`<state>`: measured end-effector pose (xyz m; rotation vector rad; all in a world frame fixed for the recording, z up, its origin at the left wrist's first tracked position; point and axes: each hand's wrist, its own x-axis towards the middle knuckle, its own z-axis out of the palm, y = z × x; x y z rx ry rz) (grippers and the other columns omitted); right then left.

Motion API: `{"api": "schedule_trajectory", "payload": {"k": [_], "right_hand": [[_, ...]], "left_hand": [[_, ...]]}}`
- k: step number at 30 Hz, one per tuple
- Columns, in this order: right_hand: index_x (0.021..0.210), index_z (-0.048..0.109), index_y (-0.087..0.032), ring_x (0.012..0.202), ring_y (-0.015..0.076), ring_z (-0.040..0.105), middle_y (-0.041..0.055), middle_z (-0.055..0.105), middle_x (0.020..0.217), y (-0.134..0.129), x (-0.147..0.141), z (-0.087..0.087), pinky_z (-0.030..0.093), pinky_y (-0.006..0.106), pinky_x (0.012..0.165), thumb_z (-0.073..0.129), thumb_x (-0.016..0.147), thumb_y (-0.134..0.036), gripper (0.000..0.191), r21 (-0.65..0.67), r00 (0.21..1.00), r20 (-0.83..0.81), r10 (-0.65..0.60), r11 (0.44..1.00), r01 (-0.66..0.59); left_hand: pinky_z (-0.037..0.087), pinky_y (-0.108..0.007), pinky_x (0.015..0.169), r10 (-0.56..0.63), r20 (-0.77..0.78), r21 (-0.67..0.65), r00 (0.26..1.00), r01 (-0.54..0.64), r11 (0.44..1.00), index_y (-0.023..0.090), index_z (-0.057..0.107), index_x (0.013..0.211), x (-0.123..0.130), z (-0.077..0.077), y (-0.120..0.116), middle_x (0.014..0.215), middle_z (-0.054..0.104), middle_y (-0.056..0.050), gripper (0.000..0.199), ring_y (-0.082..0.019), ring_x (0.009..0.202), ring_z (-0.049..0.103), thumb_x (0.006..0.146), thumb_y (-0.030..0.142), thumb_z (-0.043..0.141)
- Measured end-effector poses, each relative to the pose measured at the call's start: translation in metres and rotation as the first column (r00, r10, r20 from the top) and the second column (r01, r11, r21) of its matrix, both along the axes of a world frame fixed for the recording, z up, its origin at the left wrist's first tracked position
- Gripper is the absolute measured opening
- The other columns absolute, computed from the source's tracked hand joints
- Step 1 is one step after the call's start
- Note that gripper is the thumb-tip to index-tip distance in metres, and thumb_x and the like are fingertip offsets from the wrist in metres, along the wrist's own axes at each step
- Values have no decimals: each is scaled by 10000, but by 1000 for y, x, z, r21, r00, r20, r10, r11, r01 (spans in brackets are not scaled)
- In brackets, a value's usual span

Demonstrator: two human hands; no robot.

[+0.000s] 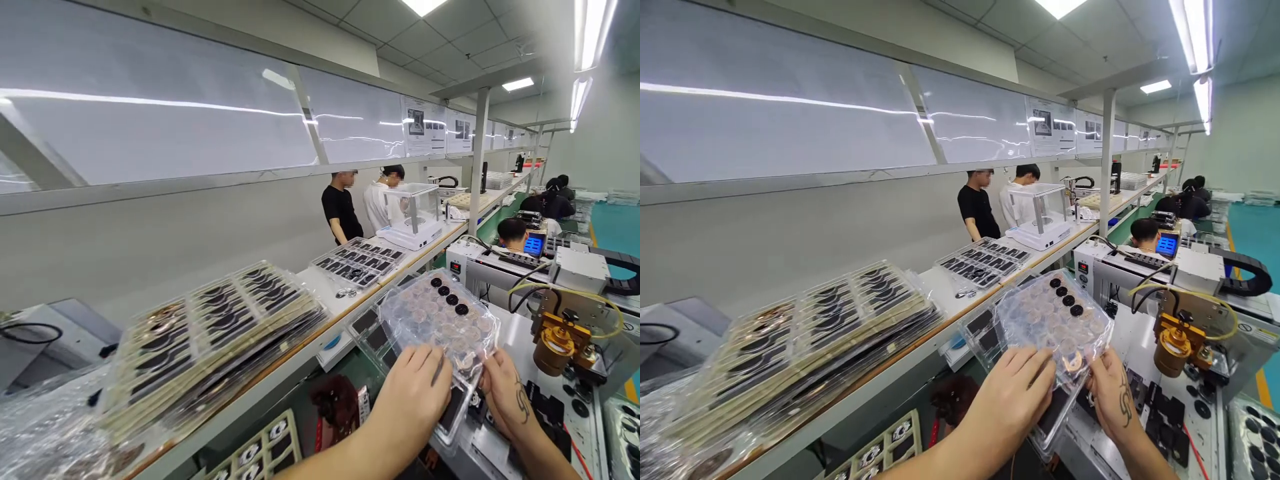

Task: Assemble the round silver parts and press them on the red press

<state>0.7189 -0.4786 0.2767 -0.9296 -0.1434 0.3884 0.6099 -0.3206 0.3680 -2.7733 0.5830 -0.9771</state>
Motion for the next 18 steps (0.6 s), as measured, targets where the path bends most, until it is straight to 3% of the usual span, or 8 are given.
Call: {"api": "schedule_trajectory", "payload": {"k": [5, 8, 12, 16, 18], "right_hand": [[1299, 713, -249, 1039, 307, 776, 107, 824, 1125, 13, -5, 20, 645, 395, 884, 917, 790, -452, 584, 10, 993, 91, -71, 997, 71], [1270, 711, -242, 994, 275, 772, 94, 819, 1115, 32, 4, 41, 646, 374, 862, 893, 817, -456, 533, 27, 983, 167, -83, 997, 79], [1141, 693, -247, 889, 230, 760, 42, 803, 1031, 80, 36, 74, 632, 312, 717, 904, 796, -435, 446, 80, 971, 235, -45, 996, 27], [1028, 646, -242, 820, 215, 754, 21, 784, 941, 145, 72, 95, 608, 280, 632, 917, 757, -494, 459, 86, 966, 260, 16, 995, -40], [978, 625, -238, 781, 204, 745, 10, 776, 893, 178, 87, 100, 607, 273, 622, 933, 732, -497, 472, 77, 965, 259, 35, 995, -57]], "left_hand": [[541, -410, 692, -13, 124, 71, 992, 5, 997, 41, 717, 1138, -4, 17, -10, 980, 741, -165, 244, -265, 815, 666, 1006, 122, 528], [516, -403, 659, 34, 126, 53, 991, -41, 998, 74, 711, 1112, 2, 35, 0, 921, 719, -126, 213, -255, 796, 644, 1019, 156, 538], [543, -442, 810, 183, 11, -84, 983, -181, 980, 155, 693, 1064, 20, 58, 40, 1014, 745, -107, 114, -291, 971, 671, 1006, 226, 625], [553, -499, 968, 301, -9, -258, 953, -294, 921, 131, 615, 1335, 45, 74, 89, 1225, 743, -154, 502, -334, 1134, 677, 975, 454, 749], [532, -553, 1042, 351, 35, -293, 936, -326, 899, 120, 597, 1362, 51, 78, 105, 1362, 691, -212, 630, -377, 1255, 648, 934, 544, 781]]}}
